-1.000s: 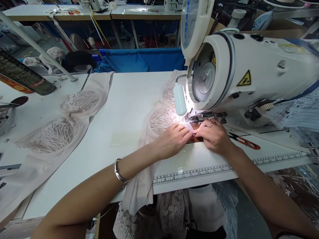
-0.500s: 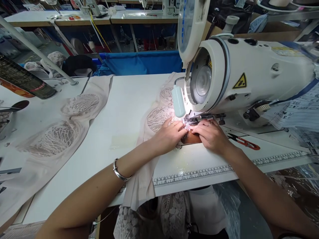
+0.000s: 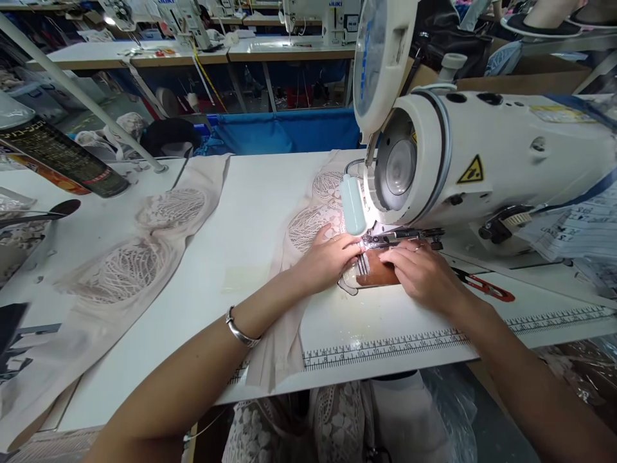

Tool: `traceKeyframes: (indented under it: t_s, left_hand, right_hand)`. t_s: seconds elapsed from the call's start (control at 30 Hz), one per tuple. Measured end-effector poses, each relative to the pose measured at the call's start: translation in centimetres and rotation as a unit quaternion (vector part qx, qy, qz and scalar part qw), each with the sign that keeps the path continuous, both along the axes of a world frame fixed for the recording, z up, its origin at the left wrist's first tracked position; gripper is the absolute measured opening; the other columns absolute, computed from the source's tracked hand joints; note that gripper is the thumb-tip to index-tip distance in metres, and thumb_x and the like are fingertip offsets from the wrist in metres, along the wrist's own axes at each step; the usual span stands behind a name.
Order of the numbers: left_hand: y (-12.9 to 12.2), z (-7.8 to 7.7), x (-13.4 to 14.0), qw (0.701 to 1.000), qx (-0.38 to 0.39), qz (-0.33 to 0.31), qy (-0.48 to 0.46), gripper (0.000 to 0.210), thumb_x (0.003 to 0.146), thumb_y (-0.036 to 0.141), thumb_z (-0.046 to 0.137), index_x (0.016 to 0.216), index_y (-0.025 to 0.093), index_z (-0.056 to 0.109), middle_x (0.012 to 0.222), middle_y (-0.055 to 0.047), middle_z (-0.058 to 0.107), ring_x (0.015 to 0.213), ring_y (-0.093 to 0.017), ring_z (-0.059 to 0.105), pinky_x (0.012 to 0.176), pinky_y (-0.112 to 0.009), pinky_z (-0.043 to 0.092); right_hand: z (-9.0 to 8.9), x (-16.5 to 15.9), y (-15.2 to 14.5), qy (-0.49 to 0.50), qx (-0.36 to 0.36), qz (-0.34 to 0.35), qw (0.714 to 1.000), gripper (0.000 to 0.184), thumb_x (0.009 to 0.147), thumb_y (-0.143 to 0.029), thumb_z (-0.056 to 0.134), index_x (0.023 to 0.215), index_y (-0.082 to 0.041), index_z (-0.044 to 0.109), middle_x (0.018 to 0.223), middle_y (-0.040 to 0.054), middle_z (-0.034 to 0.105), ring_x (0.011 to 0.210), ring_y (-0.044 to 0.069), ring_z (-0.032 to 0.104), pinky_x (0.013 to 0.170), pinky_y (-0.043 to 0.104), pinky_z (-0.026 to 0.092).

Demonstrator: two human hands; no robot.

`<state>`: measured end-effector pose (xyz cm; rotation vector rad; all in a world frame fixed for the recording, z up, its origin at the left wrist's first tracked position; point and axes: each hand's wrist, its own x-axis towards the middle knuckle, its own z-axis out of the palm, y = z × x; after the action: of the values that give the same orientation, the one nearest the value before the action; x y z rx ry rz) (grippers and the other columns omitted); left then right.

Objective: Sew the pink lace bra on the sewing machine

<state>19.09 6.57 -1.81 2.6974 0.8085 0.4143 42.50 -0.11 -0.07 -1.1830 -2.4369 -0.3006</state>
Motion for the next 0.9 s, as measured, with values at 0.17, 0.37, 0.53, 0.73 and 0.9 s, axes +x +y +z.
traceKeyframes:
  t_s: [0.17, 0.37, 0.53, 0.73, 0.9]
  left_hand:
    - [0.3, 0.1, -0.1, 1.0, -0.012, 0.012, 0.011, 0.037, 0.104, 0.024, 0.027, 0.127, 0.022, 0.057, 0.145, -0.007, 0.055, 0.133, -0.019, 0.05, 0.122, -0.056, 0.01]
    - [0.3, 0.6, 0.2, 0.998, -0.026, 0.051, 0.038, 0.04, 0.105, 0.025, 0.027, 0.135, 0.019, 0.052, 0.149, -0.006, 0.05, 0.141, -0.019, 0.042, 0.124, -0.053, 0.003]
    - [0.3, 0.5, 0.2, 0.996, -0.014, 0.075, 0.049, 0.043, 0.104, 0.03, 0.028, 0.141, 0.017, 0.047, 0.149, -0.009, 0.05, 0.144, -0.022, 0.039, 0.125, -0.053, -0.002]
    - [0.3, 0.4, 0.3, 0.994, -0.017, 0.091, 0.054, 0.044, 0.104, 0.035, 0.029, 0.141, 0.016, 0.045, 0.157, -0.01, 0.038, 0.15, -0.022, 0.027, 0.125, -0.052, -0.006]
    - [0.3, 0.8, 0.3, 0.993, -0.03, 0.092, 0.067, 0.044, 0.104, 0.036, 0.029, 0.137, 0.016, 0.048, 0.159, -0.01, 0.034, 0.151, -0.022, 0.024, 0.124, -0.052, -0.009]
  right_hand:
    - [1.7, 4.7, -3.7, -0.085, -0.016, -0.125, 0.988, 0.028, 0.1, -0.025, 0.038, 0.078, -0.022, 0.054, 0.071, 0.0062, 0.063, 0.065, 0.022, 0.059, 0.055, 0.035, 0.041]
    - [-0.1, 9.4, -6.8, -0.172, 0.086, -0.166, 0.967, 0.02, 0.098, -0.022, 0.042, 0.098, -0.017, 0.062, 0.082, 0.0136, 0.067, 0.074, 0.027, 0.065, 0.058, 0.036, 0.051]
    - [0.4, 8.7, -6.4, -0.169, 0.144, -0.109, 0.969, 0.014, 0.09, -0.014, 0.049, 0.082, -0.021, 0.058, 0.07, 0.0113, 0.062, 0.064, 0.027, 0.063, 0.054, 0.036, 0.05]
    - [0.7, 8.8, -3.7, -0.134, 0.103, -0.208, 0.963, 0.011, 0.085, -0.018, 0.054, 0.078, -0.021, 0.062, 0.055, 0.0089, 0.061, 0.043, 0.02, 0.053, 0.039, 0.031, 0.033]
    - [0.9, 5.8, 2.8, -0.052, 0.031, -0.127, 0.99, 0.039, 0.09, -0.038, 0.062, 0.057, -0.018, 0.058, 0.048, 0.0097, 0.053, 0.045, 0.019, 0.049, 0.047, 0.033, 0.03]
